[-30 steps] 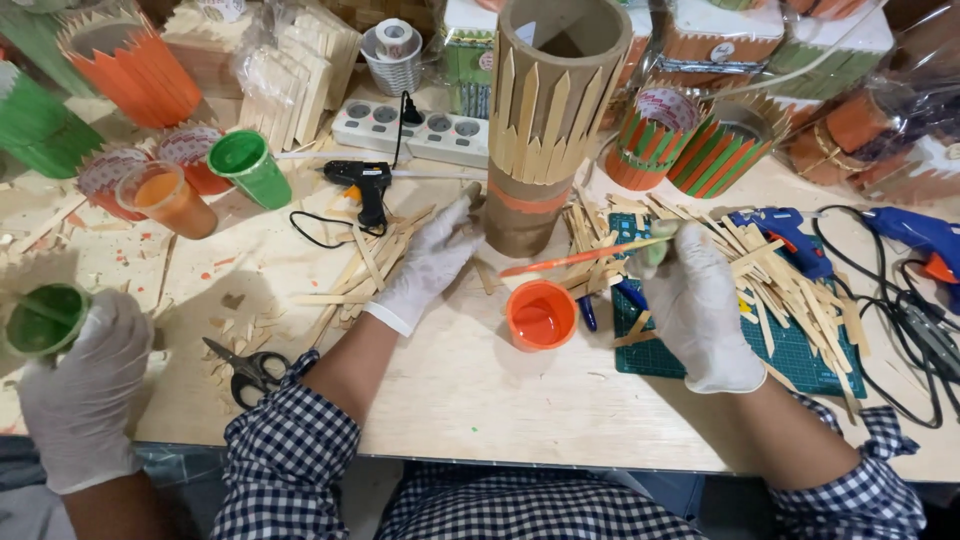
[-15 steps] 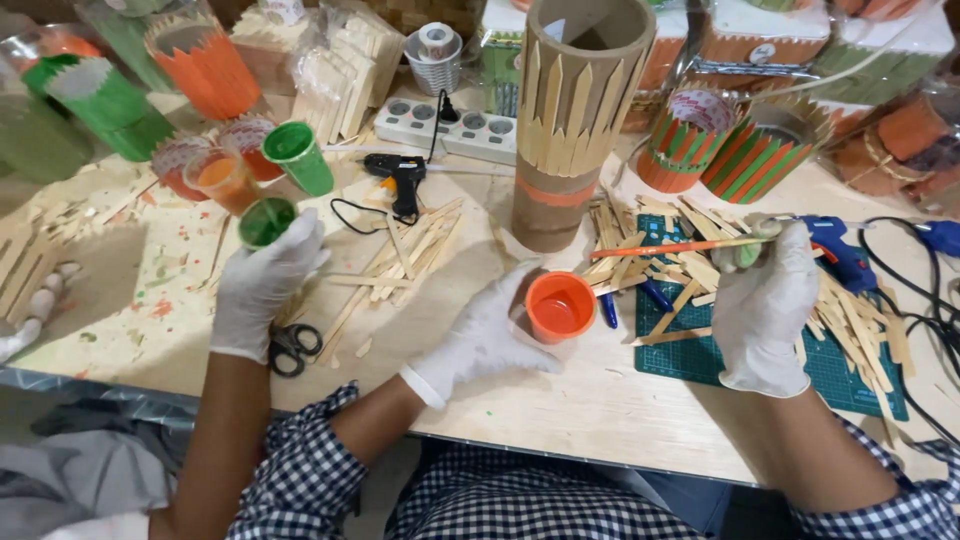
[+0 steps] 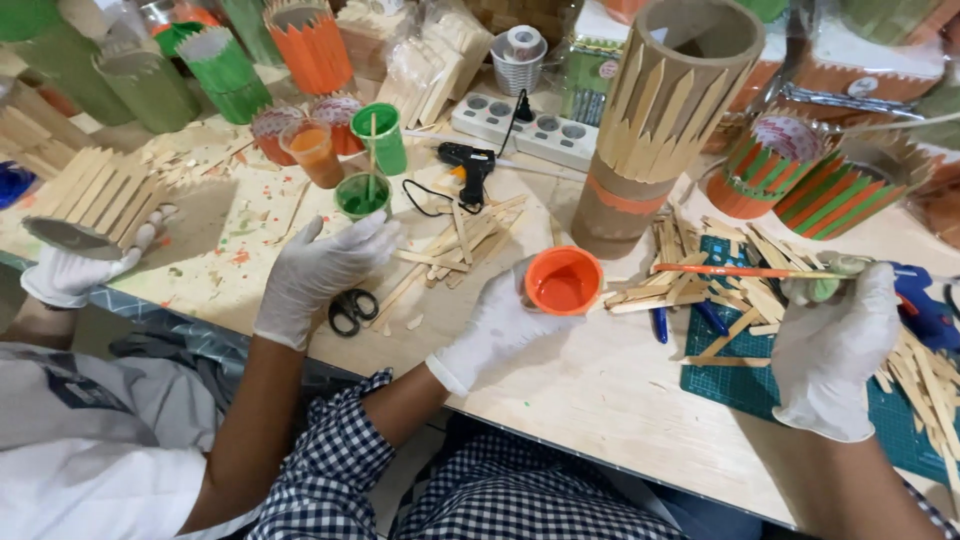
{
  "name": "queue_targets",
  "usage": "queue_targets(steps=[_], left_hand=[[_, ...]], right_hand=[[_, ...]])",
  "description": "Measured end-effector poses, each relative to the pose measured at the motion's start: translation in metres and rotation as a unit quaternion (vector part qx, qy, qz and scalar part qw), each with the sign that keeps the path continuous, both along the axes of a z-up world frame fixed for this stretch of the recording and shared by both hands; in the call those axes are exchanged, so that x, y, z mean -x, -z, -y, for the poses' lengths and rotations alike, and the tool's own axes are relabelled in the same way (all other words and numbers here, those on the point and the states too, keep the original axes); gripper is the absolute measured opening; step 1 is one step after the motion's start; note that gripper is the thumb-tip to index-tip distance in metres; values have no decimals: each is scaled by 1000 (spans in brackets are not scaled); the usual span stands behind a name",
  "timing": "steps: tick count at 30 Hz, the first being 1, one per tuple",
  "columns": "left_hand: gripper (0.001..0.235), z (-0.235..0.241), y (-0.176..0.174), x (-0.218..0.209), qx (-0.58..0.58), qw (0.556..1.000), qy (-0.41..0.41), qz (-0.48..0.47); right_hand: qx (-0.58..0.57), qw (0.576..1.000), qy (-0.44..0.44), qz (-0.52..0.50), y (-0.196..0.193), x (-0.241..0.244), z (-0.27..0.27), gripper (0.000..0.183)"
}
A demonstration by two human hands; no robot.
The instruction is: Painting a cylindrical container made of popsicle sticks with green paint using a small brush.
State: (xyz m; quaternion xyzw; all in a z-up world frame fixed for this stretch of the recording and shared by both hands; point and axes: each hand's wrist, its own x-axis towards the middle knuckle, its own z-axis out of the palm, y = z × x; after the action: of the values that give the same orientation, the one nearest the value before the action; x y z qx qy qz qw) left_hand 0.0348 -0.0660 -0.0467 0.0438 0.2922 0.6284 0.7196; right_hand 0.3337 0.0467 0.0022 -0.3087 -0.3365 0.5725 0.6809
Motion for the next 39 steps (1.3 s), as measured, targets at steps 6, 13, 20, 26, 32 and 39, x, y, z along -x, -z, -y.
queue_targets(steps=[6,13,20,26,32,39], left_hand=[[72,65,-47,41,-56,790,-195,-579],[74,124,-102,93,84,855,-311,-406],[68,126,-66,204,113,665,-427,-602],[68,99,-42,284,153,692,-438,-553],[71,86,-37,321,166,704,-466,-509],[70,79,-19,359,223,661,-465,-545]], right_hand=[[-18,1000,-13,22,17,-6,-10,29],[-6,998,-34,43,20,-5,-8,24],[9,993,-87,75,42,1,-3,17],[56,989,-91,104,47,13,-3,22],[-18,976,-119,182,87,-10,-21,30],[10,978,-95,185,67,8,-12,18]])
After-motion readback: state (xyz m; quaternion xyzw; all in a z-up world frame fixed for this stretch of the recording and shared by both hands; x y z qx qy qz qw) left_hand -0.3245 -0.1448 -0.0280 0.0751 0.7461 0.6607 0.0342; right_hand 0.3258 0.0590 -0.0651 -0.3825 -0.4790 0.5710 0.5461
